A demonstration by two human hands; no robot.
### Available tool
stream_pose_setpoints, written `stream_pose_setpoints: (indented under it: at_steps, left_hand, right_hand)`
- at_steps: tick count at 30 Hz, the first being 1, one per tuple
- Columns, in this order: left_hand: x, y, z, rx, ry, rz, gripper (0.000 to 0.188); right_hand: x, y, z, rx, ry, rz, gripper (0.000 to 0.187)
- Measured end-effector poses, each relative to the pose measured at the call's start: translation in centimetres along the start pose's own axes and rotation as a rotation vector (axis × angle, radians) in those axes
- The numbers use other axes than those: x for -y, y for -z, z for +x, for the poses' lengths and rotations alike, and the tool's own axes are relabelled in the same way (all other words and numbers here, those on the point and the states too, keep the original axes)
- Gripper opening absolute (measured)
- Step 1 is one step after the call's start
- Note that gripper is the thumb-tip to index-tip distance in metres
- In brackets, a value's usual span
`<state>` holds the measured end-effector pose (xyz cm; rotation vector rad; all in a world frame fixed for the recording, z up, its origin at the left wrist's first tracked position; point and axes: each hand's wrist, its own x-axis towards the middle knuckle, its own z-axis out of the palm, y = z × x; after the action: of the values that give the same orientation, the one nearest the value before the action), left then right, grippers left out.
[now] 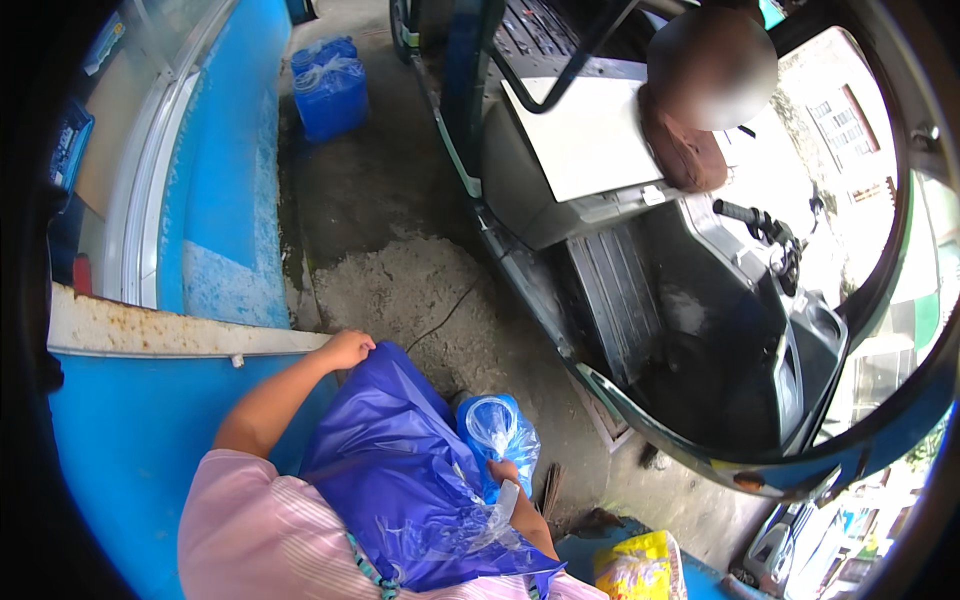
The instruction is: The person repeatedly picks up blue water containers from a storage area and loads them into the back of a three-wheeled vehicle. The person carries the containers one at a time, places them in the vehicle, and returns to the storage area to repeat the process.
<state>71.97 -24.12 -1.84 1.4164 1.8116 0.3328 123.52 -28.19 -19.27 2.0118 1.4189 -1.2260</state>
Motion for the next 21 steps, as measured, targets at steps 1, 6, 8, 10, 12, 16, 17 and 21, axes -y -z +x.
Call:
stream_pose_setpoints:
  at_steps: [1, 6, 8, 10, 12, 16, 17, 21]
  left_hand:
    - [0.5, 1.1, 0.8, -0.006, -0.012, 0.014, 0.02]
    - [4.6, 4.7, 6.4, -0.127, -0.035, -0.082, 0.019]
    - [7.8, 6.8, 9.6, -0.161, -0.014, -0.167, 0.02]
    - [11.4, 9.5, 12.4, -0.159, 0.015, -0.147, 0.02]
    - [14.9, 13.2, 15.2, -0.155, 0.073, -0.146, 0.021]
    - [20.1, 20.6, 16.8, -0.114, 0.206, -0.302, 0.021]
    - [21.3, 23.0, 16.9, -0.184, 0.216, -0.278, 0.021]
    - [23.7, 30.5, 14.4, -0.389, 0.25, -0.227, 0.022]
  right_hand:
    - [2.4, 1.2, 0.6, -0.016, 0.052, -0.092, 0.049]
    - [14.6, 7.1, 3.2, 0.202, 0.137, -0.429, 0.06]
    - [20.3, 8.6, 3.9, 0.273, 0.137, -0.569, 0.065]
    - [26.6, 8.8, 4.5, 0.276, 0.188, -0.69, 0.065]
    - [32.9, 8.6, 4.6, 0.194, 0.299, -0.746, 0.06]
    - [46.2, 9.8, 6.2, 0.253, 0.352, -0.817, 0.058]
    - [49.6, 9.7, 6.4, 0.255, 0.374, -0.822, 0.058]
    - [62.7, 9.0, 6.1, 0.2, 0.411, -0.739, 0.052]
